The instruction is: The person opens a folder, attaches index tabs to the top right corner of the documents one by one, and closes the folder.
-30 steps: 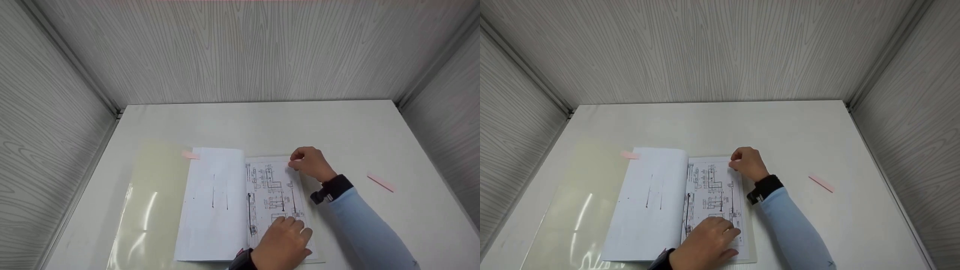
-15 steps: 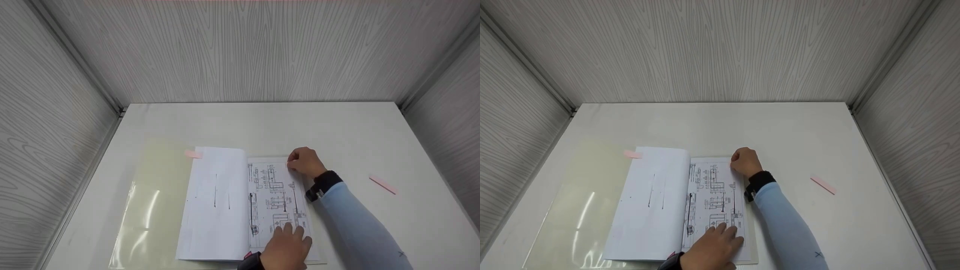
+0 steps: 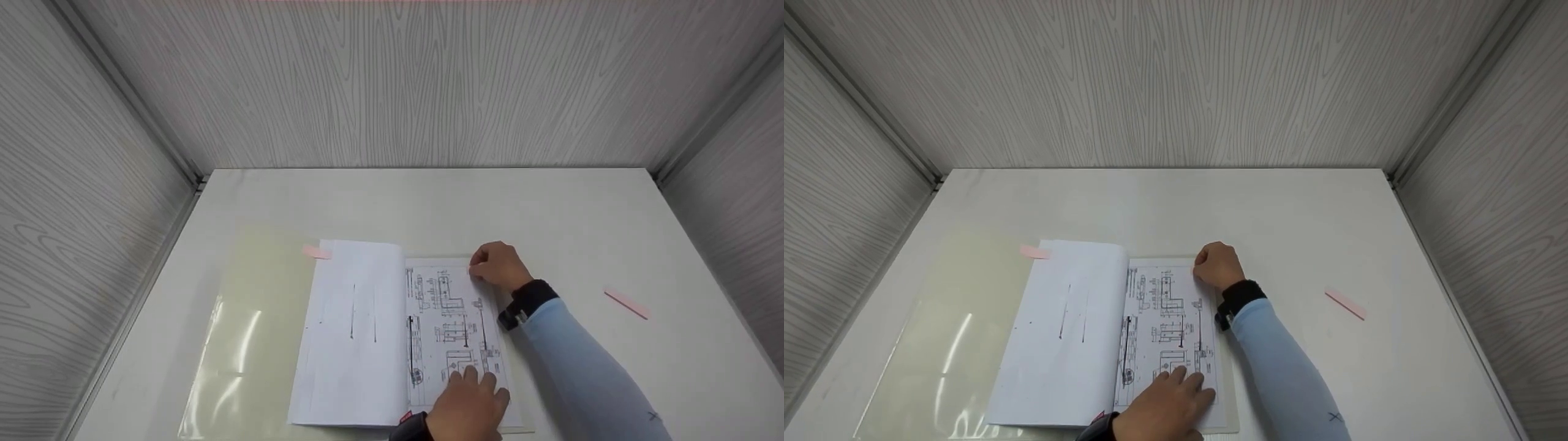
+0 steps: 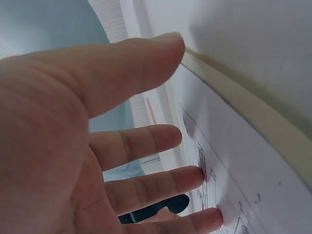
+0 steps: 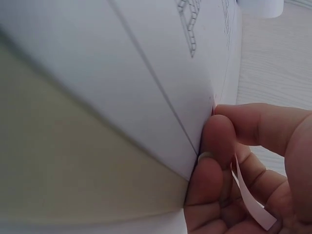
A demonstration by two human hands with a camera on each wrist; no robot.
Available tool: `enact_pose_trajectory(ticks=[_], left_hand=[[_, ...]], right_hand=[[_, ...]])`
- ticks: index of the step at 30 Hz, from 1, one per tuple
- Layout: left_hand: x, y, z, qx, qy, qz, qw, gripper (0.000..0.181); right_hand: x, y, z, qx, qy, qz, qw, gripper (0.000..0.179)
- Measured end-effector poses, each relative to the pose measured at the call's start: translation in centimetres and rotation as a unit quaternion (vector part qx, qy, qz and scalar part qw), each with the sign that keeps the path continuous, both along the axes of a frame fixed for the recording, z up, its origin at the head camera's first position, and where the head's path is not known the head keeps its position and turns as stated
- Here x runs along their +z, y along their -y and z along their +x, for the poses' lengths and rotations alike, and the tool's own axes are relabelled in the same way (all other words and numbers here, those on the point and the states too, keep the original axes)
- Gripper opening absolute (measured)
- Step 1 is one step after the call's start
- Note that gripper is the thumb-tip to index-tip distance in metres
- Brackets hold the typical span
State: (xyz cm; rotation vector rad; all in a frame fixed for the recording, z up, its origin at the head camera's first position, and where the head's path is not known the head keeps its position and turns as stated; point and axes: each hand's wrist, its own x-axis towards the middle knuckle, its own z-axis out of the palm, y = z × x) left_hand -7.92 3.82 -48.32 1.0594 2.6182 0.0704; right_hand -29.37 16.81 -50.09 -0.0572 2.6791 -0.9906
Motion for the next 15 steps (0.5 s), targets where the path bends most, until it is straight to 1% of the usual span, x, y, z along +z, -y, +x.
enact_pose_trajectory(ticks=[6,11,15], left_hand=[[-0.15,-0.09,-0.05,0.000,0.003,-0.006,1.0000,0.046],[-0.26,-0.22,-0.07,0.007,0.011,-0.010,0.9999,0.043],[-0.22,-0.31,0.08,0.007,-0.002,-0.013,0.9999,0.044]], right_hand=[[0.10,0.23,0.05,0.003,-0.008,0.000,1.0000,0.010],[0.14,0.34,0.09,0.011,-0.016,0.001,0.9998,0.009],[-0.05,0.37,0.08,0.013,-0.031,0.005,0.9994,0.009]])
